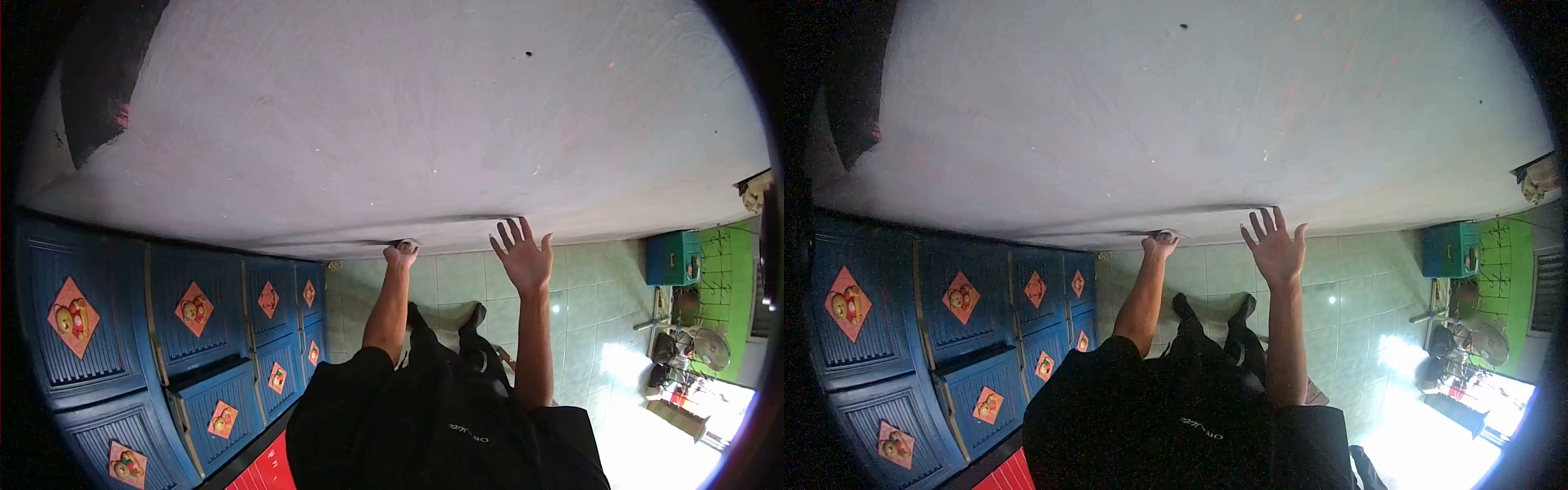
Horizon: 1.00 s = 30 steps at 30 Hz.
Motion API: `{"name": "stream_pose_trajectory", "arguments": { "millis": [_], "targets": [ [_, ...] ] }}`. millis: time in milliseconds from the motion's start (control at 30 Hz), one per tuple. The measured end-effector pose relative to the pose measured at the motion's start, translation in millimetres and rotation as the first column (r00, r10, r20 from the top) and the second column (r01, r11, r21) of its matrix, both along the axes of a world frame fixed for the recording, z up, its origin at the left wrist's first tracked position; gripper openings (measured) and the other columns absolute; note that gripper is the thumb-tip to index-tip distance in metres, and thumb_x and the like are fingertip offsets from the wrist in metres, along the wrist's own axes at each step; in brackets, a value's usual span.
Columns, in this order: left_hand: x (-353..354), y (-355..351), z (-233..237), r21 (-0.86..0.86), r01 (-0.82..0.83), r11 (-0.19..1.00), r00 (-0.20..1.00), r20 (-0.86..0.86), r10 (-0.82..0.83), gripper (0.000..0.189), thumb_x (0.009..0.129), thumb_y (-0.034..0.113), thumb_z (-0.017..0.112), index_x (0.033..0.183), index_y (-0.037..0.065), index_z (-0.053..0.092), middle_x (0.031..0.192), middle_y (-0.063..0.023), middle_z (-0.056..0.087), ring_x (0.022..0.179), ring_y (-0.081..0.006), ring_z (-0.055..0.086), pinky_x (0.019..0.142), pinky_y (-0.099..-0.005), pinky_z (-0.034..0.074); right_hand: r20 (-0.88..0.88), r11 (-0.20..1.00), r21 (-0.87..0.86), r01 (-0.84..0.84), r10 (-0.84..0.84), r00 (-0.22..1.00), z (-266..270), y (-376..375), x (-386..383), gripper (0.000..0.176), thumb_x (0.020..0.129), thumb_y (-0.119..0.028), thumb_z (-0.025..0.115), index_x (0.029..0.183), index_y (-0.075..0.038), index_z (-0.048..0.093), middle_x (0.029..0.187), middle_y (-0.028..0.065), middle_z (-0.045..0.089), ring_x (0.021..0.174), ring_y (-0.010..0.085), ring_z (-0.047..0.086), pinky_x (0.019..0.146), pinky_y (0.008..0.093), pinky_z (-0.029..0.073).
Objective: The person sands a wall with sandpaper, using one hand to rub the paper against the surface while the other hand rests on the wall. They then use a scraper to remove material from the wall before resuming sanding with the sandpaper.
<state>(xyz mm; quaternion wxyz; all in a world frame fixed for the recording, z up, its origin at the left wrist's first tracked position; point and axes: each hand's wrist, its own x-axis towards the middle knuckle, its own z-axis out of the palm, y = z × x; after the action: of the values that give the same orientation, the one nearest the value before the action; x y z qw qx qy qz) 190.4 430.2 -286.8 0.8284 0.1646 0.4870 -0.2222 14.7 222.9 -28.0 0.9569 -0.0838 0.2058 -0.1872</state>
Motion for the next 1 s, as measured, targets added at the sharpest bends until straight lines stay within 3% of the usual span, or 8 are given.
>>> {"name": "stream_pose_trajectory", "arguments": {
  "millis": [100, 167, 400, 433, 533, 800, 933, 1000],
  "targets": [
    [-15, -7, 23, 0.043, 0.041, 0.998, 0.997, 0.060, -0.044, 0.048, 0.100, 0.032, 0.027, 0.137, 0.007, 0.045, 0.157, -0.0084, 0.027, 0.147, -0.0226, 0.018, 0.117, -0.0521, 0.010, -0.028, 1.000, 0.006, 0.013, -0.013, 1.000, 6, -1, 0, 0.076, 0.097, -0.065, 0.021, 0.149, -0.009, 0.022, 0.154, 0.0118, 0.023, 0.144, 0.0316, 0.017, 0.117, 0.0551, 0.016],
    [-36, -4, 60, 0.023, 0.079, 0.997, 0.954, 0.288, -0.082, 0.038, 0.096, 0.033, 0.036, 0.118, 0.010, 0.056, 0.126, -0.0019, 0.055, 0.127, -0.0196, 0.043, 0.114, -0.0544, 0.015, -0.053, 0.999, 0.024, 0.029, -0.027, 0.998, 10, -1, 2, 0.074, 0.098, -0.063, 0.019, 0.146, -0.008, 0.029, 0.151, 0.0125, 0.030, 0.143, 0.0319, 0.021, 0.117, 0.0558, 0.017],
    [-3, -8, -21, 0.043, 0.085, 0.995, 0.994, 0.061, -0.088, 0.035, 0.097, 0.031, 0.036, 0.117, 0.011, 0.057, 0.121, -0.0012, 0.058, 0.125, -0.0202, 0.044, 0.113, -0.0534, 0.023, -0.064, 0.999, 0.001, 0.041, -0.041, 0.997, 13, 2, 5, 0.071, 0.099, -0.061, 0.021, 0.145, -0.008, 0.028, 0.149, 0.0128, 0.030, 0.142, 0.0314, 0.023, 0.117, 0.0544, 0.018],
    [-20, -14, 62, 0.046, 0.202, 0.978, 0.957, 0.202, -0.207, 0.058, 0.102, 0.034, 0.017, 0.151, 0.003, 0.016, 0.159, -0.0119, 0.016, 0.147, -0.0234, 0.017, 0.120, -0.0484, 0.012, -0.057, 0.999, 0.000, 0.038, -0.038, 0.998, 11, 2, 3, 0.071, 0.099, -0.061, 0.021, 0.144, -0.007, 0.029, 0.148, 0.0129, 0.031, 0.142, 0.0316, 0.023, 0.117, 0.0544, 0.019],
    [-54, -30, 181, -0.019, 0.175, 0.984, 0.942, 0.295, -0.162, 0.056, 0.103, 0.032, 0.018, 0.151, 0.004, 0.016, 0.158, -0.0115, 0.018, 0.146, -0.0243, 0.019, 0.120, -0.0483, 0.012, -0.044, 0.999, 0.006, 0.035, -0.034, 0.998, 5, -1, 1, 0.070, 0.099, -0.061, 0.021, 0.143, -0.007, 0.031, 0.147, 0.0132, 0.032, 0.141, 0.0318, 0.024, 0.117, 0.0544, 0.019],
    [-25, -32, 92, -0.013, 0.212, 0.977, 0.964, 0.165, -0.207, 0.041, 0.100, 0.030, 0.031, 0.128, 0.008, 0.051, 0.143, -0.0048, 0.046, 0.140, -0.0220, 0.033, 0.116, -0.0520, 0.015, 0.031, 0.998, 0.040, 0.053, -0.054, 0.998, 3, 0, 1, 0.070, 0.099, -0.061, 0.024, 0.139, -0.006, 0.037, 0.144, 0.0154, 0.035, 0.140, 0.0323, 0.025, 0.117, 0.0558, 0.019],
    [-54, -41, 202, 0.077, 0.125, 0.989, 0.966, 0.219, -0.139, 0.046, 0.102, 0.028, 0.023, 0.132, 0.001, 0.044, 0.147, -0.0157, 0.039, 0.142, -0.0267, 0.030, 0.116, -0.0513, 0.019, 0.029, 1.000, -0.008, 0.023, -0.023, 0.999, 0, -4, -1, 0.081, 0.097, -0.065, 0.023, 0.152, -0.007, 0.013, 0.158, 0.0137, 0.013, 0.146, 0.0321, 0.013, 0.117, 0.0558, 0.015],
    [-40, -33, 151, 0.041, 0.156, 0.987, 0.963, 0.218, -0.161, 0.039, 0.098, 0.029, 0.034, 0.124, 0.007, 0.054, 0.136, -0.0058, 0.052, 0.138, -0.0244, 0.036, 0.114, -0.0502, 0.022, 0.028, 1.000, -0.018, 0.021, -0.021, 0.999, 1, -3, 0, 0.082, 0.097, -0.065, 0.023, 0.152, -0.007, 0.011, 0.158, 0.0137, 0.012, 0.146, 0.0320, 0.013, 0.118, 0.0555, 0.015]
  ]
}}
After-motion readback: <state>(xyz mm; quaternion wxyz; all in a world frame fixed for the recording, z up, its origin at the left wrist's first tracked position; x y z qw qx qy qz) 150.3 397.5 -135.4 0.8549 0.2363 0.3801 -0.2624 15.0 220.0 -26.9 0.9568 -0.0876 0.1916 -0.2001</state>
